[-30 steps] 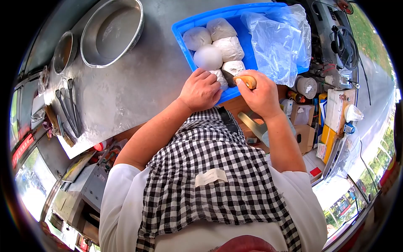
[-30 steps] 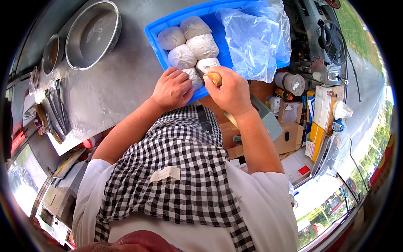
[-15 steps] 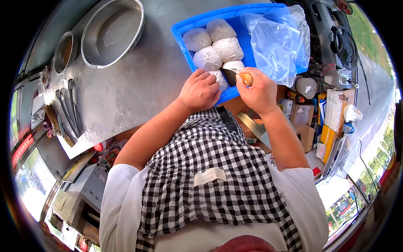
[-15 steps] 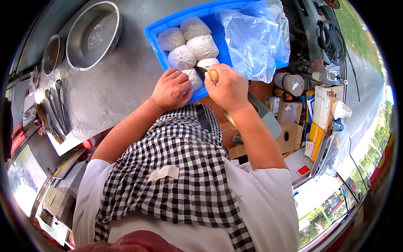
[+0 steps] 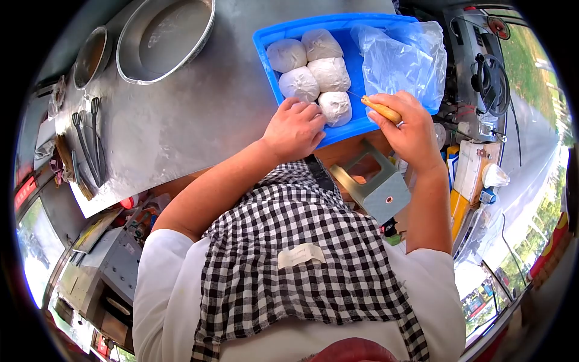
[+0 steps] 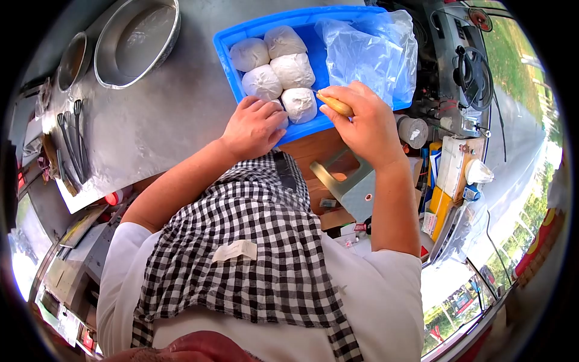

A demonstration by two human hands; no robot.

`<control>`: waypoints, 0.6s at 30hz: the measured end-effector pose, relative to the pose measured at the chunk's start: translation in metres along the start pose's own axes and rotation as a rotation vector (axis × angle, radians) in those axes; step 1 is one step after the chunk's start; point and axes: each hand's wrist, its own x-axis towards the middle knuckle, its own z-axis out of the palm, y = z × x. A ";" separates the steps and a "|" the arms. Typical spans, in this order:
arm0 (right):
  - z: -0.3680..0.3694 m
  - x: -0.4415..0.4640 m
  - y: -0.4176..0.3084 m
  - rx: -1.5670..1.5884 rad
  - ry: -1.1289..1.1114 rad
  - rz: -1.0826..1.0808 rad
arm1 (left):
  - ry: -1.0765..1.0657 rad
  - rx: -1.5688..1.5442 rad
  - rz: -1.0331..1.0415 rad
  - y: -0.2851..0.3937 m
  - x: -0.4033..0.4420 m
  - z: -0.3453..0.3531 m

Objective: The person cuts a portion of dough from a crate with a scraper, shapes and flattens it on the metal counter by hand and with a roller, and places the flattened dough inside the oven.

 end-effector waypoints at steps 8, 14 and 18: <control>-0.005 0.032 0.015 -0.066 -0.207 -0.079 | 0.014 0.040 -0.055 0.015 0.029 0.020; 0.000 0.049 0.017 -0.092 -0.310 -0.096 | -0.077 0.051 -0.110 0.023 0.035 0.028; 0.004 0.055 0.023 -0.080 -0.317 -0.119 | -0.080 0.065 -0.128 0.025 0.036 0.029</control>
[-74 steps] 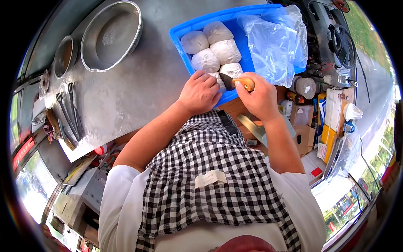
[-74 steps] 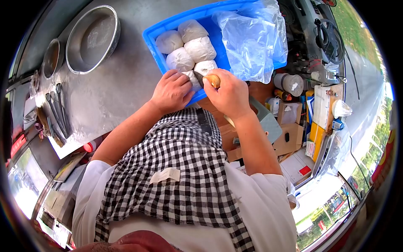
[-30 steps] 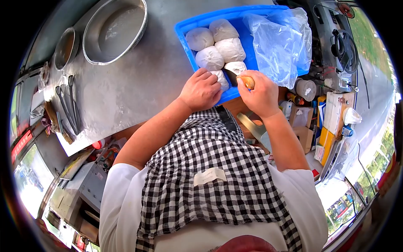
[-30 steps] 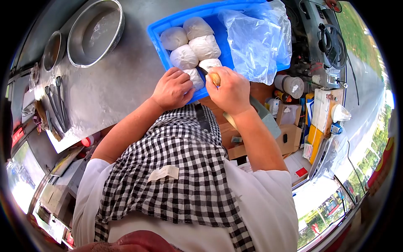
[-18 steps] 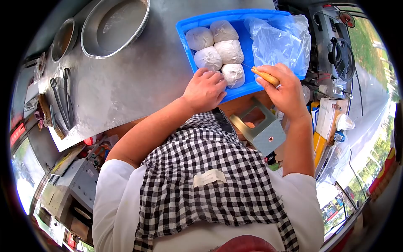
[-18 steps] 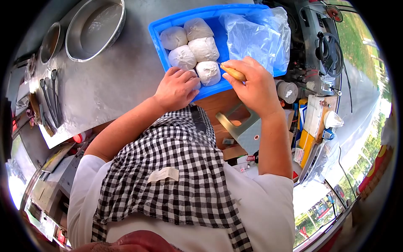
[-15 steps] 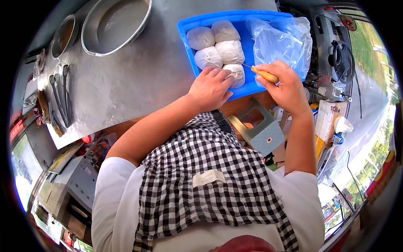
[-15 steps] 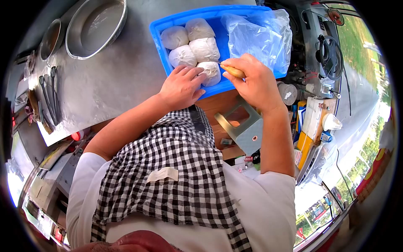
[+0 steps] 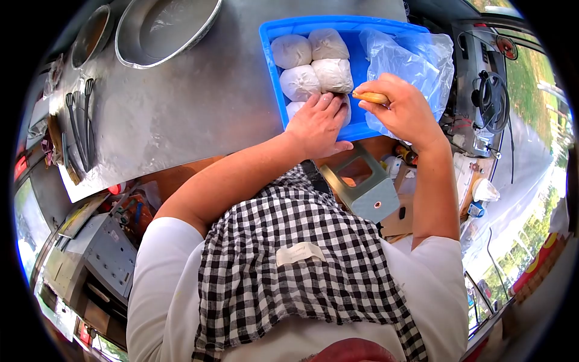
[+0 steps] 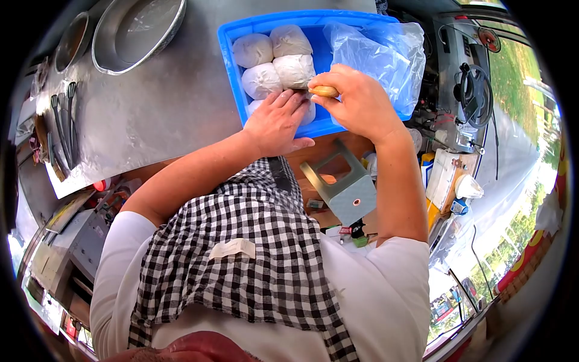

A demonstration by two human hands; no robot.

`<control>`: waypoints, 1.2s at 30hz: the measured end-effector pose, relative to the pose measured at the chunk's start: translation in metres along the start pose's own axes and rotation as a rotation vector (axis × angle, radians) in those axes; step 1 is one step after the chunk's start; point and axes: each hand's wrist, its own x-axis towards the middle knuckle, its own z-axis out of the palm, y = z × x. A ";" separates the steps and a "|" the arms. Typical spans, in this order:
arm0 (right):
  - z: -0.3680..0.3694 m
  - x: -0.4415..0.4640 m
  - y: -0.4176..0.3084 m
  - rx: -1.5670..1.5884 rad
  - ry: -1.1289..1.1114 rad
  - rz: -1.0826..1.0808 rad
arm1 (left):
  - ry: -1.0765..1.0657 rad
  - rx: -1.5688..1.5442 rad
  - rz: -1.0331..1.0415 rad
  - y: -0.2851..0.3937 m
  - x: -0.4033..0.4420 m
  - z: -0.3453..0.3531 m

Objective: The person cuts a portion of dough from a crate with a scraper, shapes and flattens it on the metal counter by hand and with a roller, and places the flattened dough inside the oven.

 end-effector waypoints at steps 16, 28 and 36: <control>-0.003 -0.001 -0.004 -0.006 -0.043 -0.039 | 0.032 -0.131 0.077 -0.004 -0.004 0.004; 0.010 -0.001 0.006 -0.027 -0.023 -0.065 | 0.052 -0.125 0.086 -0.006 -0.004 0.006; 0.023 0.004 0.017 0.089 -0.042 -0.081 | 0.038 -0.087 0.077 0.000 -0.011 0.000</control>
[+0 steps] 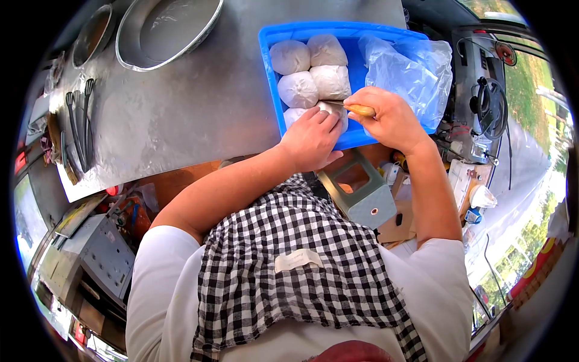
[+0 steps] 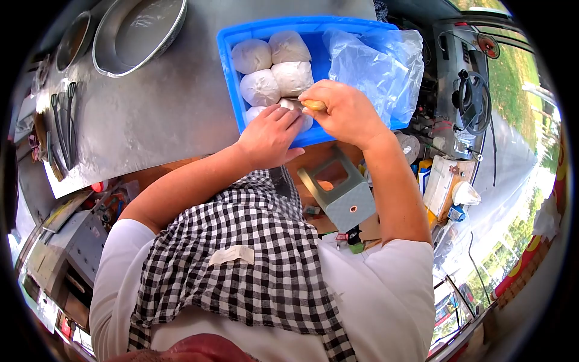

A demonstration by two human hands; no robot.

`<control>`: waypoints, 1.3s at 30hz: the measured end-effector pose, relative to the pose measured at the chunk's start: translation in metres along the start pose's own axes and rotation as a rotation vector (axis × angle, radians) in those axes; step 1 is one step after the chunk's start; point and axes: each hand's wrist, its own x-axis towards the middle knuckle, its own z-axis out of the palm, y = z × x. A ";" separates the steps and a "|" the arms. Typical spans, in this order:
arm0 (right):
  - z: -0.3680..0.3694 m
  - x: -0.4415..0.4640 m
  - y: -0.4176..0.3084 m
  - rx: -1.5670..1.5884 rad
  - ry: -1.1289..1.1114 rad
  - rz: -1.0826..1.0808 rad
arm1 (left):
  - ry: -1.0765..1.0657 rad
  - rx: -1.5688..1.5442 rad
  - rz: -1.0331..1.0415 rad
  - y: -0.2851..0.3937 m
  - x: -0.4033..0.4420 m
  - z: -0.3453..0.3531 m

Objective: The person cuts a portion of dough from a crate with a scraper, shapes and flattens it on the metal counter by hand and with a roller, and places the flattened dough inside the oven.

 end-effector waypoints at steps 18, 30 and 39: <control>-0.028 -0.053 0.018 0.384 0.271 0.621 | 0.048 0.034 0.030 -0.005 -0.028 -0.004; 0.040 -0.108 0.051 1.020 0.554 0.910 | -0.091 0.093 -0.026 -0.001 -0.022 -0.004; 0.049 -0.085 0.052 1.148 0.417 0.925 | -0.069 0.112 -0.006 0.002 -0.023 -0.001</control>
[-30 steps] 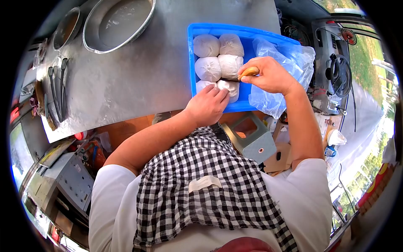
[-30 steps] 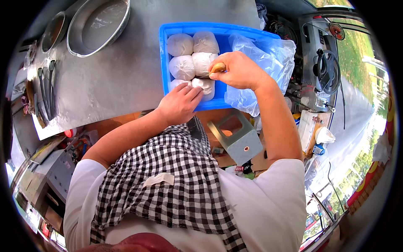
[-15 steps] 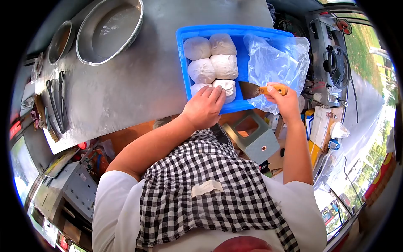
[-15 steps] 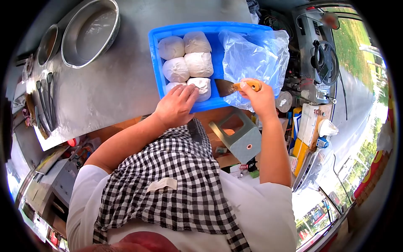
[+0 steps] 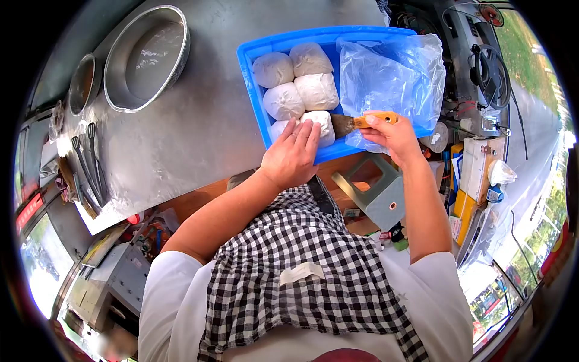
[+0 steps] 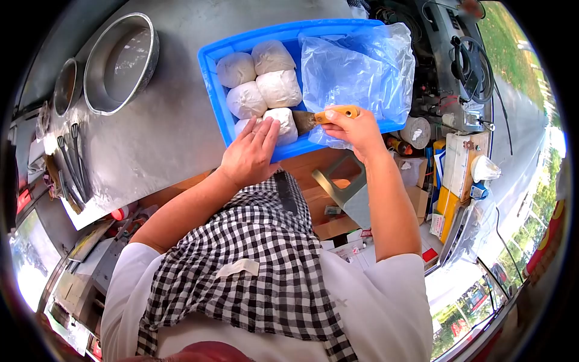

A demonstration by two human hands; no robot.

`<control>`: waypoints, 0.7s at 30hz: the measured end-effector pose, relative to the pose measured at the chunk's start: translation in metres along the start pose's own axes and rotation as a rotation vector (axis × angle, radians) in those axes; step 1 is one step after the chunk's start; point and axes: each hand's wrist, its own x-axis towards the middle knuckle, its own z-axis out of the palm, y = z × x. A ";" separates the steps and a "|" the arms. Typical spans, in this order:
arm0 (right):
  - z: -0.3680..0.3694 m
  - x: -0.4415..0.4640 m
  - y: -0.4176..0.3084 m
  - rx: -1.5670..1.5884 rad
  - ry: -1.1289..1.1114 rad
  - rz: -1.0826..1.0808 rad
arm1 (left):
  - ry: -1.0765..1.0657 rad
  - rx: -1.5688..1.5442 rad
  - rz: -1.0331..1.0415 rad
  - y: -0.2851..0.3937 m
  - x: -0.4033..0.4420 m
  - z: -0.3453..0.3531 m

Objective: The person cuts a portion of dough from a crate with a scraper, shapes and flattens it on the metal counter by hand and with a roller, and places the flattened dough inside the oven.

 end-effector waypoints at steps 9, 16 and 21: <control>0.008 -0.018 -0.003 0.063 -0.044 -0.023 | 0.144 -0.229 -0.042 -0.001 -0.001 -0.005; 0.050 -0.073 -0.047 0.057 0.118 -0.368 | 0.365 -0.773 -0.319 0.002 0.009 -0.039; 0.112 -0.089 -0.067 -0.197 0.016 -0.738 | 0.579 -1.226 -0.613 -0.017 0.015 -0.068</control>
